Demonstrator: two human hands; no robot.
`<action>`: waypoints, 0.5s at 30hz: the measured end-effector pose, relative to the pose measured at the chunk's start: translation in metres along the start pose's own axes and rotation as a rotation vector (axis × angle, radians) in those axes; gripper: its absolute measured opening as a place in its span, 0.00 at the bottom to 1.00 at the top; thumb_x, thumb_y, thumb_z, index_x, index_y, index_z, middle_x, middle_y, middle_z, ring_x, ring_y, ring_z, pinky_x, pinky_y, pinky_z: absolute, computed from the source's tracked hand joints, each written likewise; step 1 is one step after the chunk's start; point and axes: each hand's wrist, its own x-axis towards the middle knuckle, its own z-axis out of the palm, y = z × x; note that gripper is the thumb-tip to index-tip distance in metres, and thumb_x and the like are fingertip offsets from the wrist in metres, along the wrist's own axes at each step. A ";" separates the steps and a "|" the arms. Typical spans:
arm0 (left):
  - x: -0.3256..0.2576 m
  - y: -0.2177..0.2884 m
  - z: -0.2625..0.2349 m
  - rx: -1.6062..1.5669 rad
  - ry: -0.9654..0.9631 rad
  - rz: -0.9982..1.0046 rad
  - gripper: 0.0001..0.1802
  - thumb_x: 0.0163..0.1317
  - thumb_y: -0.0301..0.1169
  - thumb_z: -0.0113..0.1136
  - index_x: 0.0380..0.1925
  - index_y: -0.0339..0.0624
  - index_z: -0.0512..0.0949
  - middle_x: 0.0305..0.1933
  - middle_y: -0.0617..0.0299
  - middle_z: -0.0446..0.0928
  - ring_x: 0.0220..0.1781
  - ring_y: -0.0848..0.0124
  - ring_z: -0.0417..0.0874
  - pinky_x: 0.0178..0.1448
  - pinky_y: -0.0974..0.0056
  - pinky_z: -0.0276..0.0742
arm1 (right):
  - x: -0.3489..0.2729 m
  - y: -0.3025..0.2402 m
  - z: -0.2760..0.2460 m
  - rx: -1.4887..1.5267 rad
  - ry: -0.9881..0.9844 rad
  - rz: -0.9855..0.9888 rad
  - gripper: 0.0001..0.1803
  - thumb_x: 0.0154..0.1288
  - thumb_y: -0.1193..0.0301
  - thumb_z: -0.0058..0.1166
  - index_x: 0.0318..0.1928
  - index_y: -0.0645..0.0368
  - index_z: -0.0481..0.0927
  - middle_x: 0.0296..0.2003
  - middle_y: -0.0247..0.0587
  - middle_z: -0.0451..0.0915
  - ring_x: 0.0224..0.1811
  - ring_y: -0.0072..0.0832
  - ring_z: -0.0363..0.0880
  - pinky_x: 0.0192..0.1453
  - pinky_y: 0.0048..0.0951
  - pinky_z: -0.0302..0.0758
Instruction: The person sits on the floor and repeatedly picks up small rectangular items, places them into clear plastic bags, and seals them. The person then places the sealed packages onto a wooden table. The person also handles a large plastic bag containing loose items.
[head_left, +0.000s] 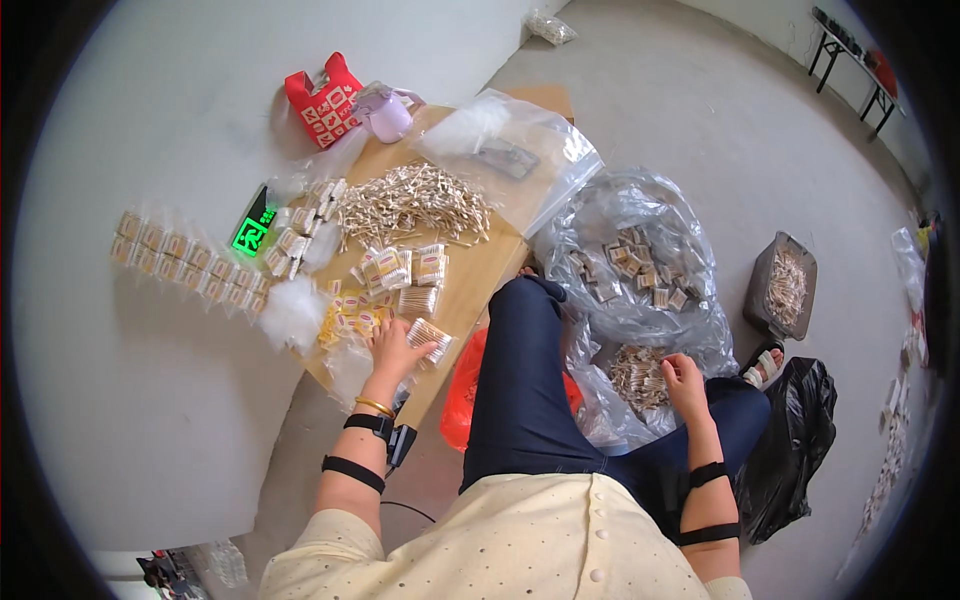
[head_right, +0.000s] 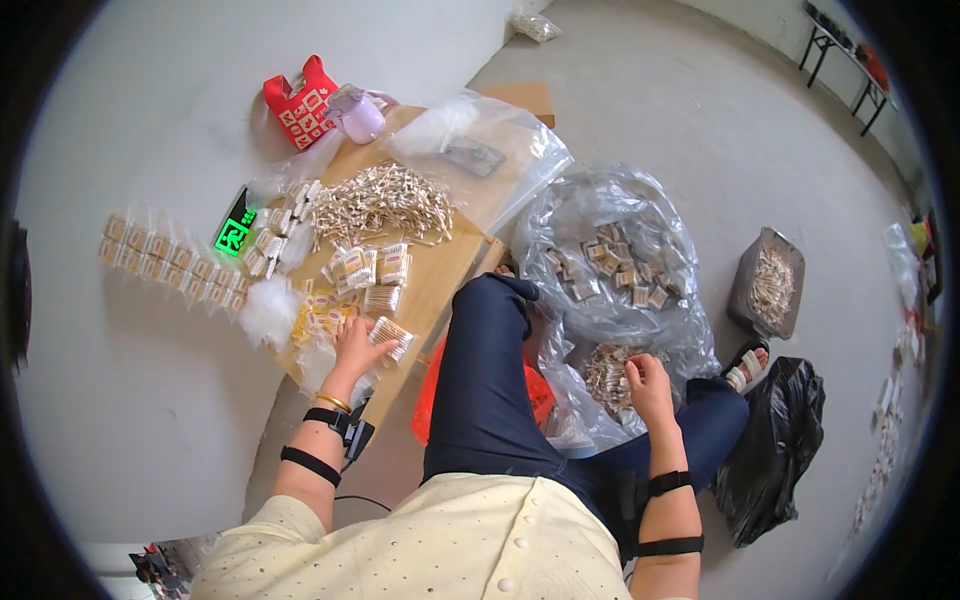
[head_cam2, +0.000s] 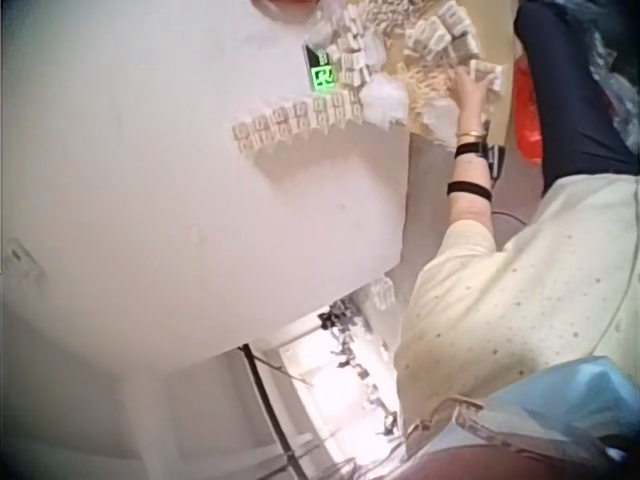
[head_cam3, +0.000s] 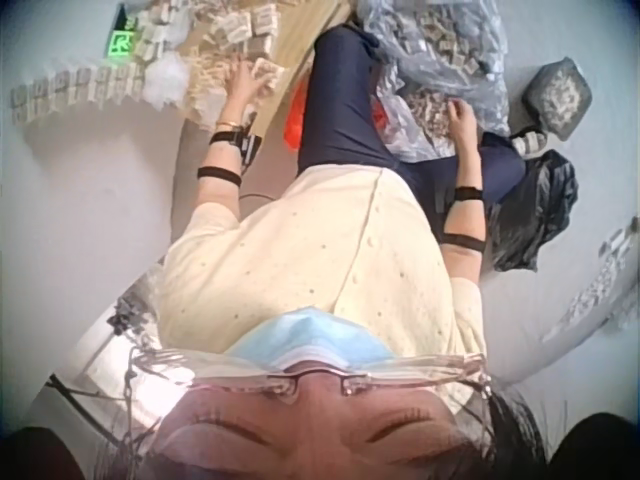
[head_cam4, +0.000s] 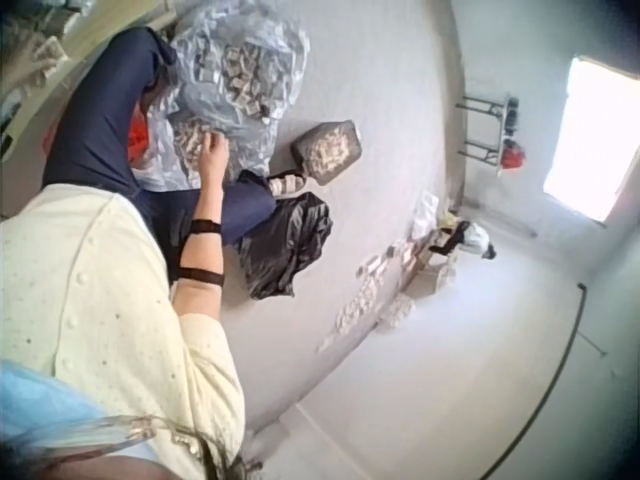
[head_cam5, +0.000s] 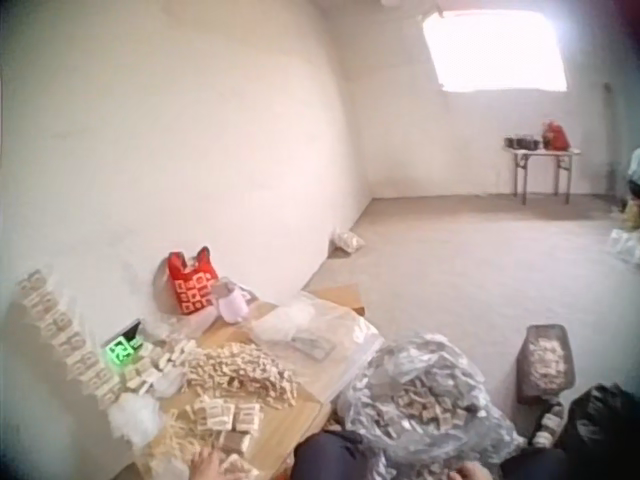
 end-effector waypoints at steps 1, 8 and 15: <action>0.001 0.004 -0.003 -0.076 -0.045 -0.029 0.31 0.45 0.49 0.75 0.44 0.45 0.73 0.48 0.54 0.74 0.55 0.56 0.73 0.61 0.48 0.62 | 0.000 -0.005 0.001 0.011 0.004 -0.022 0.09 0.66 0.69 0.56 0.40 0.63 0.80 0.35 0.47 0.78 0.36 0.37 0.80 0.42 0.32 0.76; -0.030 0.099 -0.074 -0.654 0.126 0.248 0.20 0.47 0.25 0.72 0.39 0.42 0.74 0.40 0.57 0.77 0.46 0.58 0.77 0.57 0.56 0.68 | 0.013 -0.089 0.008 0.205 -0.194 -0.081 0.11 0.67 0.67 0.55 0.38 0.64 0.81 0.23 0.37 0.77 0.25 0.21 0.70 0.31 0.28 0.69; -0.068 0.189 -0.121 -0.607 0.330 0.869 0.20 0.38 0.17 0.68 0.33 0.53 0.81 0.47 0.63 0.76 0.56 0.57 0.72 0.60 0.55 0.67 | 0.004 -0.177 -0.001 0.867 -0.698 0.031 0.20 0.79 0.58 0.38 0.46 0.61 0.79 0.34 0.30 0.79 0.34 0.17 0.73 0.42 0.20 0.72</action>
